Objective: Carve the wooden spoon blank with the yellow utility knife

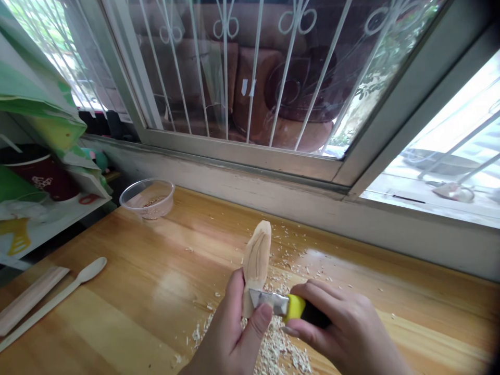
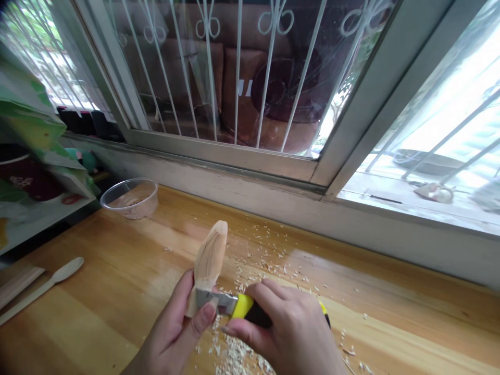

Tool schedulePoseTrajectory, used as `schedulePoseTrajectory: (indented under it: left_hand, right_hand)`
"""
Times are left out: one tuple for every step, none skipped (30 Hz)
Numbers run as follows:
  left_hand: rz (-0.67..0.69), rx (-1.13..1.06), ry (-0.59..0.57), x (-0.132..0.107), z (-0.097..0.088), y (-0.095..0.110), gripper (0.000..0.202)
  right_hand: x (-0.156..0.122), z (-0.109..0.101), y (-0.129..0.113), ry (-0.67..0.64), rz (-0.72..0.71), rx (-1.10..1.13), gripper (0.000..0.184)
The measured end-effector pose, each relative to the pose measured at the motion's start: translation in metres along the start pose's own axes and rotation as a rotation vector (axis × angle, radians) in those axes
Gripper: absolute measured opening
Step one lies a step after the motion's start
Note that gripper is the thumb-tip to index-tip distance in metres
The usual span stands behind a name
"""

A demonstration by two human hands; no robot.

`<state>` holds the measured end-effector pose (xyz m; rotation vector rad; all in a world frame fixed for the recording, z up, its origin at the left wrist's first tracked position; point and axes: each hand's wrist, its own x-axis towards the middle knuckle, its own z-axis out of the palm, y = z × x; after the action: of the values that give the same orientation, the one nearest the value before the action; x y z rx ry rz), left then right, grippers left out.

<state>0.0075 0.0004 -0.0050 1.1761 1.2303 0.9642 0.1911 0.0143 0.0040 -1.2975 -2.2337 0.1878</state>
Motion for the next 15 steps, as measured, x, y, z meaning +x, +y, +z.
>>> schedulePoseTrajectory:
  left_hand:
    - [-0.007,0.009,0.003,0.0000,-0.0002,0.0010,0.055]
    - [-0.011,0.015,-0.003,0.0000,-0.0005,0.0023,0.055]
    - [-0.010,0.017,-0.017,0.0002,-0.0009,0.0038,0.055]
    - [-0.005,0.015,-0.035,0.0004,-0.0015,0.0052,0.054]
    - [0.005,0.012,-0.054,0.0007,-0.0020,0.0065,0.053]
    - [0.013,0.006,-0.069,0.0011,-0.0025,0.0074,0.053]
    - [0.018,0.000,-0.076,0.0016,-0.0028,0.0079,0.054]
    - [0.018,-0.008,-0.078,0.0022,-0.0029,0.0081,0.056]
    - [0.017,-0.015,-0.079,0.0028,-0.0028,0.0080,0.058]
    - [0.017,-0.020,-0.079,0.0034,-0.0026,0.0077,0.059]
    - [0.022,-0.022,-0.075,0.0041,-0.0022,0.0074,0.060]
    - [0.030,-0.018,-0.067,0.0047,-0.0019,0.0073,0.059]
    - [0.037,-0.007,-0.056,0.0052,-0.0016,0.0074,0.057]
    - [0.040,0.008,-0.046,0.0057,-0.0015,0.0077,0.055]
    - [0.040,0.022,-0.039,0.0059,-0.0016,0.0082,0.052]
  right_hand:
    - [0.0000,0.0002,-0.0010,0.028,-0.005,-0.037,0.049]
    - [0.0002,0.0005,-0.0019,0.053,-0.011,-0.066,0.049]
    - [0.0004,0.0009,-0.0025,0.071,-0.017,-0.082,0.048]
    - [0.0009,0.0013,-0.0026,0.079,-0.021,-0.079,0.048]
    - [0.0014,0.0017,-0.0024,0.071,-0.023,-0.057,0.048]
    - [0.0020,0.0022,-0.0016,0.049,-0.023,-0.020,0.049]
    - [0.0027,0.0026,-0.0006,0.018,-0.020,0.022,0.050]
    - [0.0032,0.0029,0.0008,-0.021,-0.015,0.062,0.051]
    - [0.0036,0.0033,0.0021,-0.049,-0.001,0.085,0.051]
    - [0.0037,0.0036,0.0034,-0.064,0.006,0.091,0.051]
    - [0.0036,0.0039,0.0044,-0.066,0.010,0.078,0.051]
    - [0.0034,0.0042,0.0052,-0.054,0.008,0.048,0.049]
    - [0.0030,0.0045,0.0055,-0.033,0.000,0.006,0.048]
    - [0.0026,0.0047,0.0054,-0.006,-0.009,-0.043,0.046]
    - [0.0023,0.0050,0.0050,0.025,-0.017,-0.088,0.044]
